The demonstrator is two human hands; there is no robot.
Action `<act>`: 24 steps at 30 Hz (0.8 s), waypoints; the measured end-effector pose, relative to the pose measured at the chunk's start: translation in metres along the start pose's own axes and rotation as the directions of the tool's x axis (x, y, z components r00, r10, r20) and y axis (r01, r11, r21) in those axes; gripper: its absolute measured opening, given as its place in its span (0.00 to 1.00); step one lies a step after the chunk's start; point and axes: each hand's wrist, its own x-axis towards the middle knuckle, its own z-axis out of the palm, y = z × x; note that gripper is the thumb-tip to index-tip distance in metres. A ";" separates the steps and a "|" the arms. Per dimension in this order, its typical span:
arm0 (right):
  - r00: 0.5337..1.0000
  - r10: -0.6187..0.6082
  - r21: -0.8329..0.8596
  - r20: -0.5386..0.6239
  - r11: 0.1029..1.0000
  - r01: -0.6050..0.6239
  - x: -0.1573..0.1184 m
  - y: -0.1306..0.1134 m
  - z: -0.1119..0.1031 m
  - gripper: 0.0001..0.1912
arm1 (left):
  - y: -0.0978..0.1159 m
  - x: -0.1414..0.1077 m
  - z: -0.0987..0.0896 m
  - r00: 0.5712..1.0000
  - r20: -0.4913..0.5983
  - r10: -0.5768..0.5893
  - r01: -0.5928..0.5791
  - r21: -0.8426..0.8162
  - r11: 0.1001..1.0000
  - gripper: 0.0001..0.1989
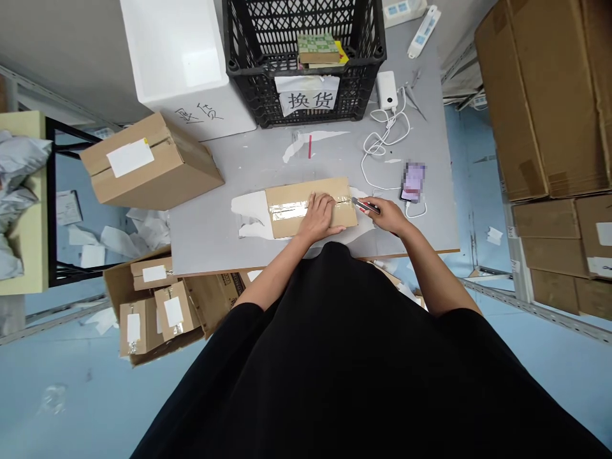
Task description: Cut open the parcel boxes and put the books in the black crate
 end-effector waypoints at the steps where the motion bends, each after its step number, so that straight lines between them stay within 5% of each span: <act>1: 1.000 -0.003 0.011 0.001 1.000 0.003 -0.002 0.000 0.000 0.24 | 0.000 0.000 0.000 1.000 -0.003 -0.004 0.004 0.000 1.000 0.40; 15: 0.994 0.035 0.202 0.105 0.978 -0.055 -0.019 0.002 0.007 0.24 | 0.001 0.000 -0.002 1.000 0.009 -0.021 0.020 0.023 1.000 0.39; 20: 0.987 0.161 0.388 0.010 0.909 -0.152 -0.038 0.033 0.029 0.29 | 0.001 -0.001 -0.002 1.000 -0.010 -0.010 0.010 -0.009 1.000 0.38; 24: 0.924 0.357 0.175 -0.136 0.927 -0.332 -0.038 0.073 0.069 0.27 | 0.003 -0.005 -0.004 1.000 -0.019 -0.021 0.021 0.022 1.000 0.37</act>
